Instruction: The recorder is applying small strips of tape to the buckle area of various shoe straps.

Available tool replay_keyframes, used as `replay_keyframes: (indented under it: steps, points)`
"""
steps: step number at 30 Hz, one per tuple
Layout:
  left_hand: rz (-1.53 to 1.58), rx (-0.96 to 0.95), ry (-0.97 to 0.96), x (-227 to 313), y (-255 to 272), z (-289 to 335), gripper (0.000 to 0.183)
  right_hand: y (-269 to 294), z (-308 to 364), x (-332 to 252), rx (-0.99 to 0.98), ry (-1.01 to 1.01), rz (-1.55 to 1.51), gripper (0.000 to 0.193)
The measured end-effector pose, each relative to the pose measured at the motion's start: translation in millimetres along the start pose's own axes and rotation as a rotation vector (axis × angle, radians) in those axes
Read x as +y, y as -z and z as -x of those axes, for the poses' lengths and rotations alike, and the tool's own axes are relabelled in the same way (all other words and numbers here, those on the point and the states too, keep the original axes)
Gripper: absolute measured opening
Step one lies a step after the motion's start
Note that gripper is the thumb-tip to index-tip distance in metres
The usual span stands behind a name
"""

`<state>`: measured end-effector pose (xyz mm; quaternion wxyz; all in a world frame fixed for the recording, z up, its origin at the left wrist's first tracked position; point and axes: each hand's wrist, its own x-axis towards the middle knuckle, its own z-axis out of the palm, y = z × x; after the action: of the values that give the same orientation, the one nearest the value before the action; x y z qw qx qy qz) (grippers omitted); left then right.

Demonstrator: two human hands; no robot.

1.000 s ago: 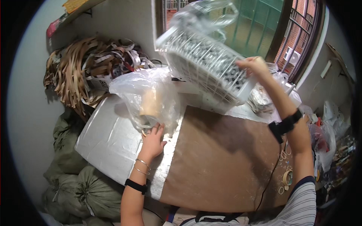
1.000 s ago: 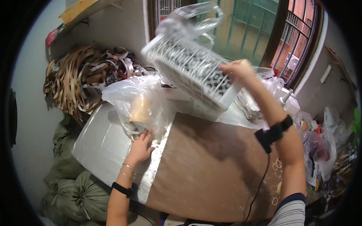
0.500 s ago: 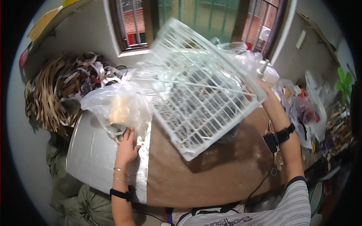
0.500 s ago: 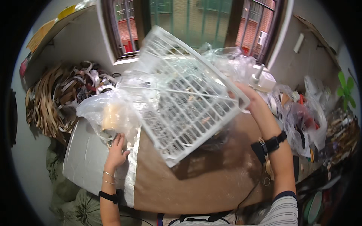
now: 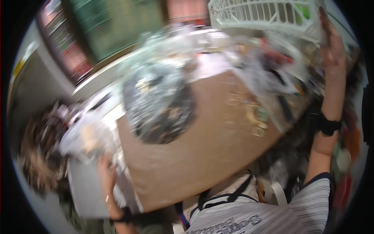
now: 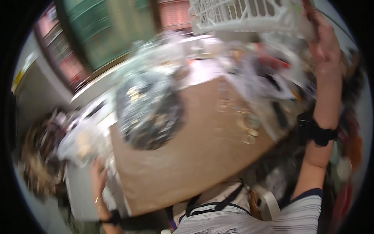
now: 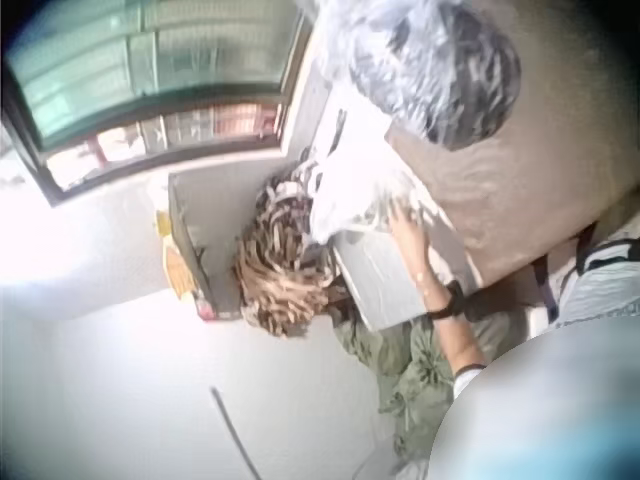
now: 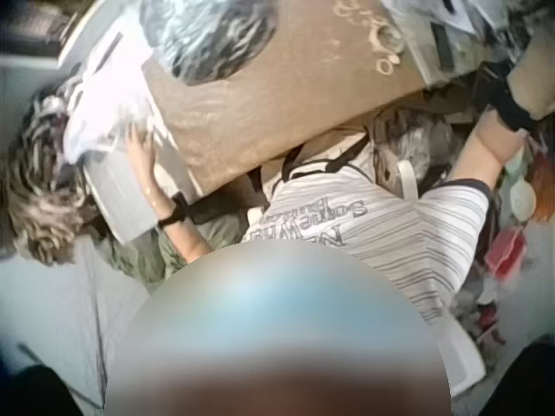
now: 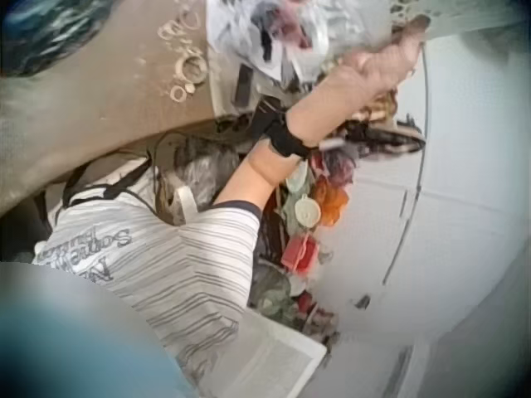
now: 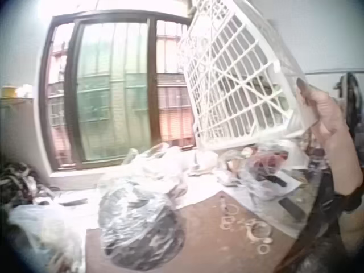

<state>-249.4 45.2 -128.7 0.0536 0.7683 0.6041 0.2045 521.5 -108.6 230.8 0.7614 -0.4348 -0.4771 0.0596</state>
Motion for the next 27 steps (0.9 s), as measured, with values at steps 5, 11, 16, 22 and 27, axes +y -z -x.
replay_keyframes:
  steps: [5, 11, 16, 22, 27]
  points:
    - [0.306, 0.326, -0.155, 158, 69, 54, 0.036, 73, 151, -84, 0.359, 0.357, 0.875, 0.016]
    - [0.855, -0.177, -0.268, 324, -31, 88, 0.026, 184, 333, -108, 0.281, 0.188, 2.084, 0.021]
    - [0.588, -0.432, -1.025, 426, -58, 101, 0.026, 253, 434, -145, 0.445, -0.463, 1.912, 0.015]
    - [0.540, -0.553, -1.204, 494, -80, 115, 0.028, 309, 509, -128, 0.649, -1.013, 1.217, 0.023]
    - [0.555, -0.659, -1.271, 536, -115, 141, 0.023, 322, 544, -144, 0.835, -1.134, 1.191, 0.025]
